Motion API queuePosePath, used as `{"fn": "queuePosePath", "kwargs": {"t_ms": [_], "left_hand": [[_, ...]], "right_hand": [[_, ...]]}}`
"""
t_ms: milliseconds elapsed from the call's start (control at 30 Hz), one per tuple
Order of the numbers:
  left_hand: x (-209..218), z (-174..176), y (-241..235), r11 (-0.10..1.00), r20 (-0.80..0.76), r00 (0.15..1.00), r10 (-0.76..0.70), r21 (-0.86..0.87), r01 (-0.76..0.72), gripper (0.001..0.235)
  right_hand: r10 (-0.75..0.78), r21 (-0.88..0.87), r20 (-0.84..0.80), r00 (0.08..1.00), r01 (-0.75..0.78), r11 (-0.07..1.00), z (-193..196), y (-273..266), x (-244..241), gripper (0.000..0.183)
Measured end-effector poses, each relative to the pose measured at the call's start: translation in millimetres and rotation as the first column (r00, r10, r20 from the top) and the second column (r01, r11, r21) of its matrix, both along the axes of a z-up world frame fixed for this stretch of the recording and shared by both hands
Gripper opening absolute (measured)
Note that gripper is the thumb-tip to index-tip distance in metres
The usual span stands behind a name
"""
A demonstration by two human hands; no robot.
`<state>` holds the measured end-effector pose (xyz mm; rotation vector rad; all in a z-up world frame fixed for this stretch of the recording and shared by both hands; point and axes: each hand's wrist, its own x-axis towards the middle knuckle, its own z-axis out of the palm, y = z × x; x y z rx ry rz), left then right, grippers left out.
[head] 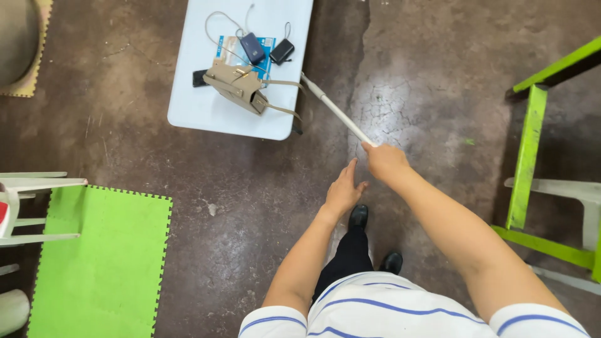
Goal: The person mops the floor using a flat mop, moving around a white table and green furniture. They clean the area between the table and a green cabinet, then continue mopping near a green desk and white chair.
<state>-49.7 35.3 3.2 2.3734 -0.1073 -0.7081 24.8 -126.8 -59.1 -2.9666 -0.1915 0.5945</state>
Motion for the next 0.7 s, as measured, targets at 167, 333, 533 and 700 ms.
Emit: {"fn": "queuePosePath", "kwargs": {"t_ms": [167, 333, 533, 700], "left_hand": [[44, -7, 19, 0.999, 0.014, 1.000, 0.020, 0.038, -0.021, 0.077], [51, -7, 14, 1.000, 0.040, 0.999, 0.026, 0.016, -0.027, 0.074], [28, -12, -21, 1.000, 0.064, 0.998, -0.024, -0.002, 0.024, 0.073], [-15, 3, -80, 0.991, 0.218, 0.975, -0.045, -0.113, 0.071, 0.076]], "right_hand": [[-0.077, 0.072, -0.062, 0.995, 0.081, 0.994, 16, 0, 73, 0.043], [-0.155, 0.047, -0.095, 0.983, 0.160, 0.986, 32, -34, 71, 0.042], [-0.188, -0.020, -0.136, 0.973, 0.187, 0.982, 85, -89, -9, 0.042], [-0.152, -0.136, -0.130, 0.980, 0.134, 0.982, 157, -144, -108, 0.043]]}}
